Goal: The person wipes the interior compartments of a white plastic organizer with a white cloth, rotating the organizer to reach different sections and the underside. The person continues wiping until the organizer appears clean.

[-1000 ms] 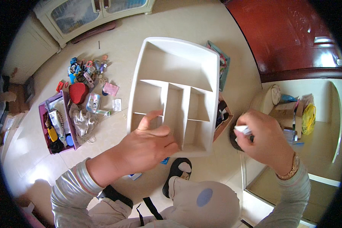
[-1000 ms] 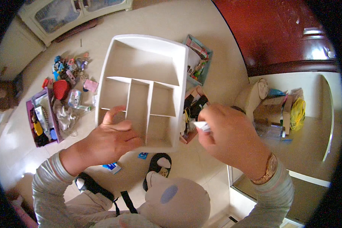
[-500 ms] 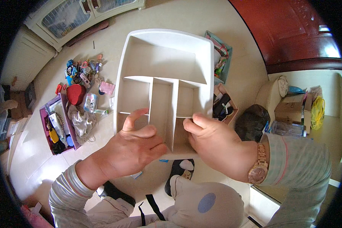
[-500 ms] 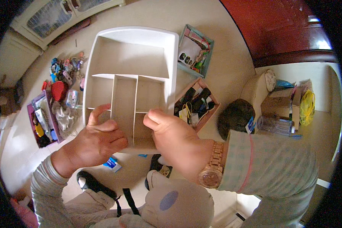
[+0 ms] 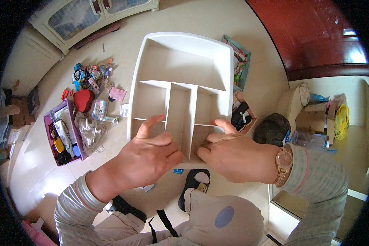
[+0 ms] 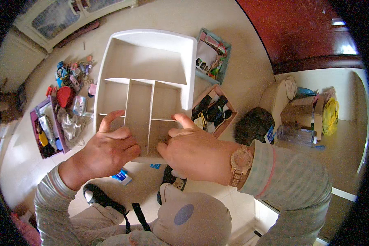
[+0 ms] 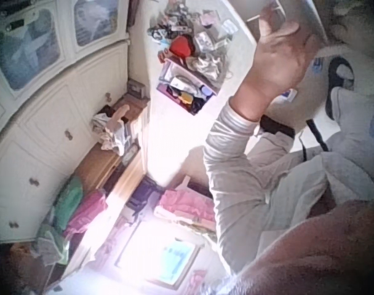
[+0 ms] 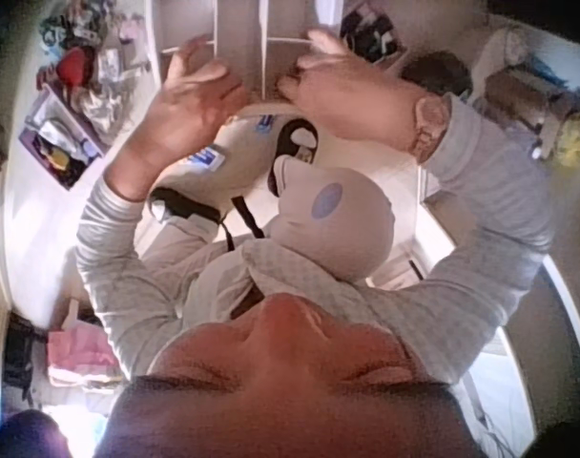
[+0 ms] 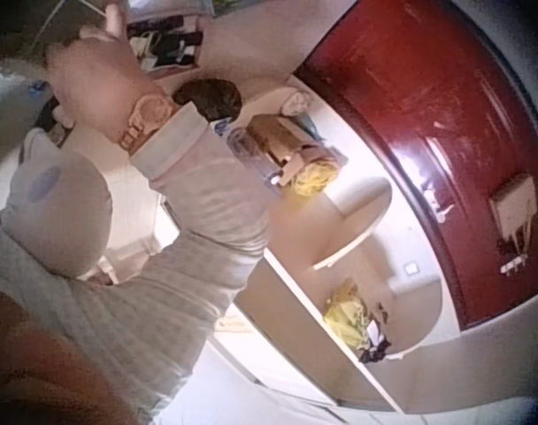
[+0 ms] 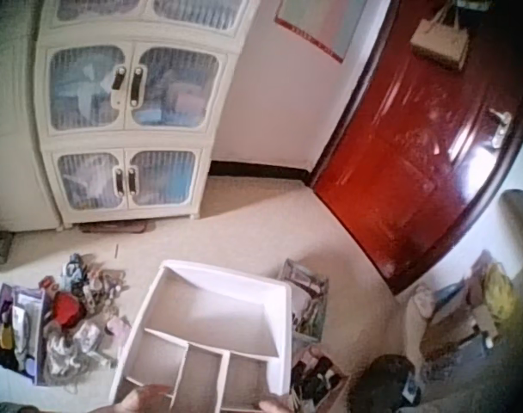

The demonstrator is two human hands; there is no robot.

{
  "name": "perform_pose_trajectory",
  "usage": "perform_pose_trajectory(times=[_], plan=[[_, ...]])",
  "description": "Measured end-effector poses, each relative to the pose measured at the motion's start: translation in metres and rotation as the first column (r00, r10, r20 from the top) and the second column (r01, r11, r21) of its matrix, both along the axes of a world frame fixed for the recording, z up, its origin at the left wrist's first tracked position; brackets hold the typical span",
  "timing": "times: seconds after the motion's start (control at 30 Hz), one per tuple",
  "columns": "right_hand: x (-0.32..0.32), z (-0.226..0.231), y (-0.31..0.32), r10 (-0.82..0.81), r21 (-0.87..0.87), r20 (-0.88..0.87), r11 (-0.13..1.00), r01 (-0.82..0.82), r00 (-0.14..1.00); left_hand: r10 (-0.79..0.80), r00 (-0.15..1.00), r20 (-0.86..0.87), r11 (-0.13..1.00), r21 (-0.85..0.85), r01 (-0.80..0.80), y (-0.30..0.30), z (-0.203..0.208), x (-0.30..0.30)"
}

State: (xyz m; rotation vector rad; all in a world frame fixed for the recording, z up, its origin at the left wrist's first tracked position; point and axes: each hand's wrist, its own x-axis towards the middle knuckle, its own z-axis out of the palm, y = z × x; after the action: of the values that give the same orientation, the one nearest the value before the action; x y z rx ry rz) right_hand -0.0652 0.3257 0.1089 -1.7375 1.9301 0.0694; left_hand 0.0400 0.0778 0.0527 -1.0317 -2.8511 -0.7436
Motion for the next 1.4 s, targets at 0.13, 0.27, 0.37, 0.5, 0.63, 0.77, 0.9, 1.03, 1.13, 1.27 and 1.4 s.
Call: perform_pose_trajectory(times=[0.13,0.27,0.37,0.5,0.63,0.77,0.9,1.03,1.13,1.27,1.4], plan=[[-0.015,0.02,-0.003,-0.037,0.024,0.112,0.999,0.034,0.993,-0.005,1.0,-0.003,0.999,0.046,0.005,0.0,-0.003,0.0],[-0.029,0.082,0.01,-0.063,0.233,0.153,0.972,0.026,0.986,0.012,1.0,-0.018,0.999,0.034,-0.012,0.0,-0.005,0.003],[-0.031,0.113,0.015,-0.622,0.345,-0.061,0.72,0.602,0.78,0.005,1.0,-0.014,1.0,0.007,-0.005,0.0,-0.005,0.004],[-0.036,0.086,0.0,-0.397,-0.126,0.121,0.903,0.411,0.91,0.006,1.0,-0.011,1.0,-0.001,-0.006,0.001,-0.004,0.003],[-0.019,0.029,-0.013,-0.105,-0.359,0.045,0.927,0.114,0.993,0.0,1.0,-0.03,0.998,-0.056,-0.002,0.001,-0.004,0.003],[-0.024,0.017,-0.007,0.219,0.055,-0.132,0.975,-0.213,0.967,0.028,0.999,-0.024,0.999,-0.024,-0.029,0.003,-0.005,0.003],[-0.026,0.041,-0.001,0.154,-0.066,-0.123,0.984,-0.163,0.98,0.042,0.999,-0.012,0.999,-0.018,-0.042,0.005,-0.006,0.003],[-0.038,0.082,0.022,-0.062,0.091,0.073,0.994,0.056,0.995,0.049,0.999,0.007,0.999,0.003,-0.049,0.003,-0.006,0.003],[-0.039,0.094,0.034,-0.474,0.035,0.163,0.879,0.475,0.865,0.047,0.999,0.005,0.999,0.02,-0.047,0.002,-0.007,0.002],[-0.027,0.058,0.02,-0.466,-0.218,0.282,0.82,0.529,0.839,0.05,0.999,0.007,0.999,0.009,-0.05,0.004,-0.006,0.002],[-0.008,0.01,-0.009,-0.268,-0.273,0.272,0.899,0.341,0.924,0.065,0.998,0.002,0.998,-0.015,-0.065,0.005,-0.005,0.003]])
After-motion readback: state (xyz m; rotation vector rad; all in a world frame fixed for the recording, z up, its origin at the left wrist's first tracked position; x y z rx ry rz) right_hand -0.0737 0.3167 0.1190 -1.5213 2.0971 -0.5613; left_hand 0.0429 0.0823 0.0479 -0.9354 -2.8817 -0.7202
